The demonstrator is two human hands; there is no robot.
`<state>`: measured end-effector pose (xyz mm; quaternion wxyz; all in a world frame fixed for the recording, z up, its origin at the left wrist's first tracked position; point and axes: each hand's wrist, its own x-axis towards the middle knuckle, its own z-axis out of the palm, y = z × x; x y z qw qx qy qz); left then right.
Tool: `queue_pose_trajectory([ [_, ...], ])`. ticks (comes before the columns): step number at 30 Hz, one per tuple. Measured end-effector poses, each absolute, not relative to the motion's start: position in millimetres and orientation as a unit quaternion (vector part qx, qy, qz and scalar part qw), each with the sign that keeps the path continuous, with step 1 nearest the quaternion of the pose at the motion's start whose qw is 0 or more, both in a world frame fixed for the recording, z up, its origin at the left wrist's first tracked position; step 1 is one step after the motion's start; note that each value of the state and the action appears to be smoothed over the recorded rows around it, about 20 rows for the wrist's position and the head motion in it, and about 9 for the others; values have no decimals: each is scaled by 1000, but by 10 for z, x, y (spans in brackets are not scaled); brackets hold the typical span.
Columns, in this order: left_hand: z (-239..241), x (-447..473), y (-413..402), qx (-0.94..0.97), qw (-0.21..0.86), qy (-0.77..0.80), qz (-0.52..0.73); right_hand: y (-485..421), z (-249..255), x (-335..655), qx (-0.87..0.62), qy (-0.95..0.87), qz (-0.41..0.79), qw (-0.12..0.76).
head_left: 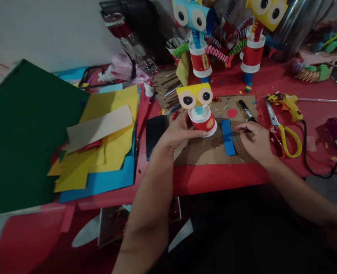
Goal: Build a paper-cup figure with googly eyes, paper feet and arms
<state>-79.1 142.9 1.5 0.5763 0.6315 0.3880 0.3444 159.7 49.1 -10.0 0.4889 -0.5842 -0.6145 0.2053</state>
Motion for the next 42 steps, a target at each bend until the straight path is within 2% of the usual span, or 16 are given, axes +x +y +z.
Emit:
queue_pose_trajectory([
  [13, 7, -827, 1465, 640, 574, 387, 332, 481, -95, 1593, -585, -620, 198, 483],
  [29, 167, -1038, 1589, 584, 599, 362, 412, 470, -112, 1600, -573, -616, 213, 497],
  [36, 42, -915, 1573, 618, 585, 325, 412, 471, -116, 1616, -572, -627, 206, 488],
  [42, -92, -718, 1470, 619, 543, 365, 434, 452, -110, 1625, -577, -640, 203, 466],
])
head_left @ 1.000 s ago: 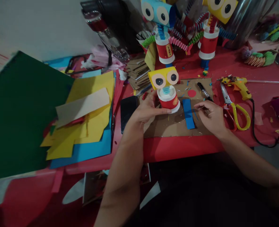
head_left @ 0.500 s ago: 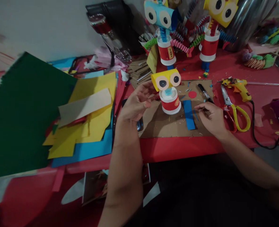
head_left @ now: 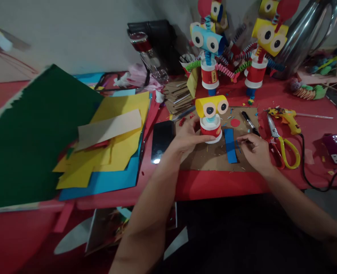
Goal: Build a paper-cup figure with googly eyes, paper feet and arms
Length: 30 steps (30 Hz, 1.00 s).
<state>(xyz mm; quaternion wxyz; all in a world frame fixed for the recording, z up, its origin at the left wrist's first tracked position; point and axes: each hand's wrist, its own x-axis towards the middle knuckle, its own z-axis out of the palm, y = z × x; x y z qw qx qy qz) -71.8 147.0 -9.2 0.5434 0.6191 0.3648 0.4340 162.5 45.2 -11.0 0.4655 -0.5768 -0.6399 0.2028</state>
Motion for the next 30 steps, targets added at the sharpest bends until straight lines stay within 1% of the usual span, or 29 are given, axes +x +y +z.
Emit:
queue_pose_trajectory([
  [4, -116, -829, 1633, 564, 446, 401, 568, 501, -9, 1581, -565, -674, 201, 431],
  [7, -153, -957, 1793, 521, 379, 434, 630, 613, 57, 1488, -548, -715, 226, 371],
  [11, -193, -1004, 1862, 490, 371, 476, 629, 764, 39, 1330, -530, -761, 224, 299],
  [14, -194, -967, 1846, 493, 367, 500, 610, 809, -21, 1256, -526, -781, 205, 268],
  [19, -179, -935, 1856, 494, 346, 533, 593, 823, -108, 1254, -517, -786, 179, 288],
  [24, -128, -987, 1893, 444, 316, 548, 635, 851, -152, 1284, -510, -775, 192, 321],
  [30, -7, -1105, 1887, 401, 278, 552, 676, 873, -119, 1365, -512, -724, 227, 402],
])
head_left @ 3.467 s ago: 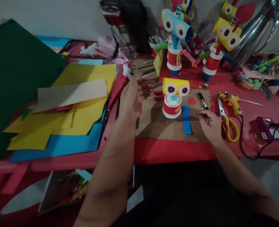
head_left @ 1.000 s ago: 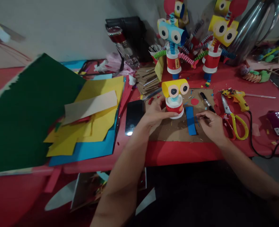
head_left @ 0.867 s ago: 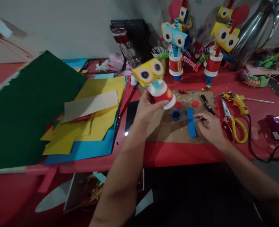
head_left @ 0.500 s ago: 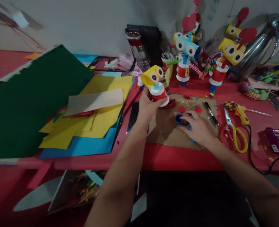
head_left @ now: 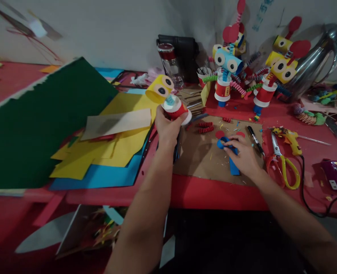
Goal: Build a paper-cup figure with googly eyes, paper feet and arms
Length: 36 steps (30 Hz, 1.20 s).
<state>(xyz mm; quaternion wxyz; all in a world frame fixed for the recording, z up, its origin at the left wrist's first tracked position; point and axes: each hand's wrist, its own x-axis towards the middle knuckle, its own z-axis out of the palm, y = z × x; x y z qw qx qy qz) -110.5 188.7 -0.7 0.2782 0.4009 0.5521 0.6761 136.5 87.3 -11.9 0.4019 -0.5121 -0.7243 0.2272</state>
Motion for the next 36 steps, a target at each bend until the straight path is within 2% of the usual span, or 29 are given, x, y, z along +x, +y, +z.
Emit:
queue_pose_trajectory([
  [9, -171, -1160, 1933, 495, 287, 569, 590, 877, -92, 1441, -530, -578, 372, 496],
  [15, -331, -1183, 2011, 531, 276, 554, 579, 904, -119, 1421, -513, -532, 448, 503],
  [19, -213, -1190, 1947, 526, 267, 526, 613, 918, -105, 1417, -506, -511, 474, 508],
  [22, -26, -1164, 1773, 548, 321, 466, 616, 925, -90, 1414, -510, -486, 470, 532],
  [27, 177, -1006, 1483, 657, 487, 398, 416, 968, -44, 1487, -538, -453, 428, 568],
  [30, 138, -861, 1465, 714, 491, 372, 333, 989, -7, 1539, -553, -436, 407, 582],
  [36, 58, -801, 1585, 758, 491, 333, 269, 1006, 23, 1530, -560, -462, 373, 578],
])
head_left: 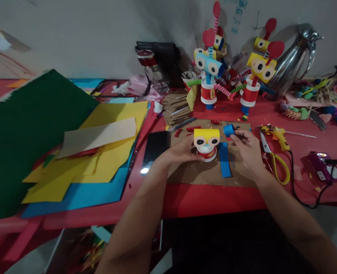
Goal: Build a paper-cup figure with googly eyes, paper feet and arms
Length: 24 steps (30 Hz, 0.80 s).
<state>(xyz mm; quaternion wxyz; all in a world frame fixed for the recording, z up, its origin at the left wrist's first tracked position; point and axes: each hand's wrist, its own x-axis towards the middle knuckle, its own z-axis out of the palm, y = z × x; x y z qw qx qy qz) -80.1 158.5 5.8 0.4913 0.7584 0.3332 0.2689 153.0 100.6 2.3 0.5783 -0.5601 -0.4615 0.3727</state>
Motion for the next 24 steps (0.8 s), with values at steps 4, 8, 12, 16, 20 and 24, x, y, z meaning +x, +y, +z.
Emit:
queue_pose_trajectory([
  [4, 235, -1190, 1507, 752, 462, 382, 275, 936, 103, 1565, -559, -476, 360, 576],
  [8, 428, -1360, 1000, 745, 434, 425, 274, 699, 224, 1645, -552, -440, 414, 575],
  [12, 400, -709, 340, 613, 489, 476, 398, 396, 280, 1645, -541, -408, 475, 562],
  [16, 251, 49, 65, 418, 561, 483, 526, 149, 281, 1588, -549, -428, 459, 551],
  [20, 214, 236, 77, 338, 590, 478, 556, -14, 291, 1584, -538, -462, 479, 518],
  [24, 247, 187, 69, 301, 625, 479, 538, -110, 340, 1590, -528, -502, 458, 510],
])
